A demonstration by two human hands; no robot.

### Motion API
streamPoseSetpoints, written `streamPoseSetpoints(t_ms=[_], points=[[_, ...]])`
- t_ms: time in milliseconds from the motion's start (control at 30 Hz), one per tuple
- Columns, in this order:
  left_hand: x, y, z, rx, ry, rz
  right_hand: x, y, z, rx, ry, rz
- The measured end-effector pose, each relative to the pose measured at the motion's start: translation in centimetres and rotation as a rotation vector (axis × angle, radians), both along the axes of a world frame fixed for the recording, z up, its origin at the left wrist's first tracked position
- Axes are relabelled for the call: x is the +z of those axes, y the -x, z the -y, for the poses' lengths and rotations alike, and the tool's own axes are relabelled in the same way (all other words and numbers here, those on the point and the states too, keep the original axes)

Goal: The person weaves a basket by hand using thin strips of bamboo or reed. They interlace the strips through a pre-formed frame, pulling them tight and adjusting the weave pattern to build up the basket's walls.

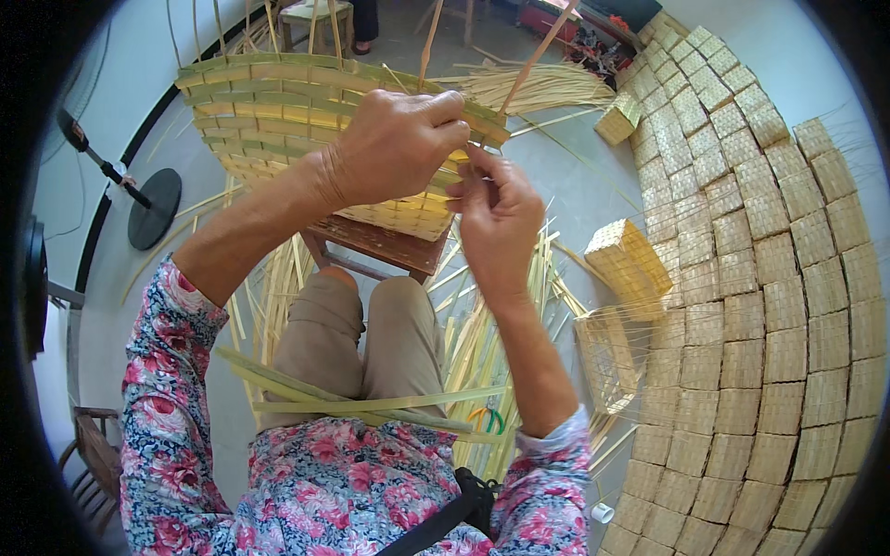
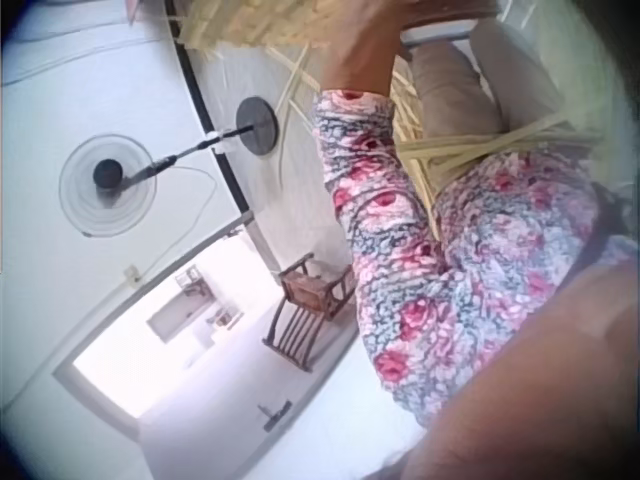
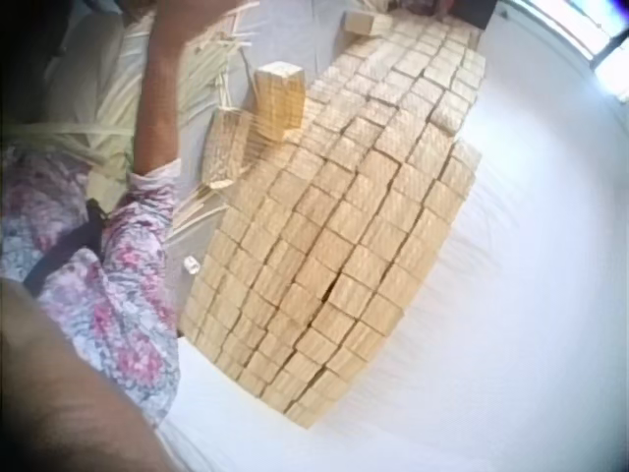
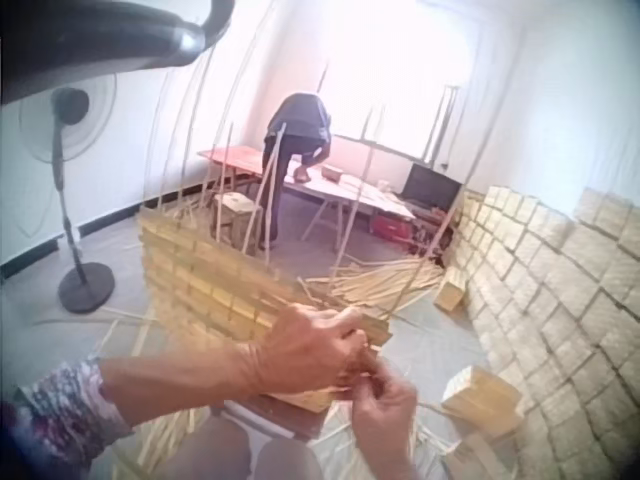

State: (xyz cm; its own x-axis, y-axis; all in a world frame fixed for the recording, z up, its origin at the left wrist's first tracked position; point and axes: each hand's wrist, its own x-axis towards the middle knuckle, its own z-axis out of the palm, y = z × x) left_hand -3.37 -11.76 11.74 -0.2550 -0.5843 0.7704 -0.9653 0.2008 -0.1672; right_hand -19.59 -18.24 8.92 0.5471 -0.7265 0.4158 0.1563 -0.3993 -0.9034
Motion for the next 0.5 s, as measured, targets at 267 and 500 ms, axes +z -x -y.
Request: streamPoseSetpoints(t_ms=[267,500], points=[[1.5,-1.6,-0.2,-0.122,-0.012,-0.032,-0.4,-1.4,-1.2,-0.065,0.151,0.086],[2.8,-2.7,-2.4,-0.354,-0.221,-0.171,2.8,0.8,2.4,0.092,0.566,-0.162]])
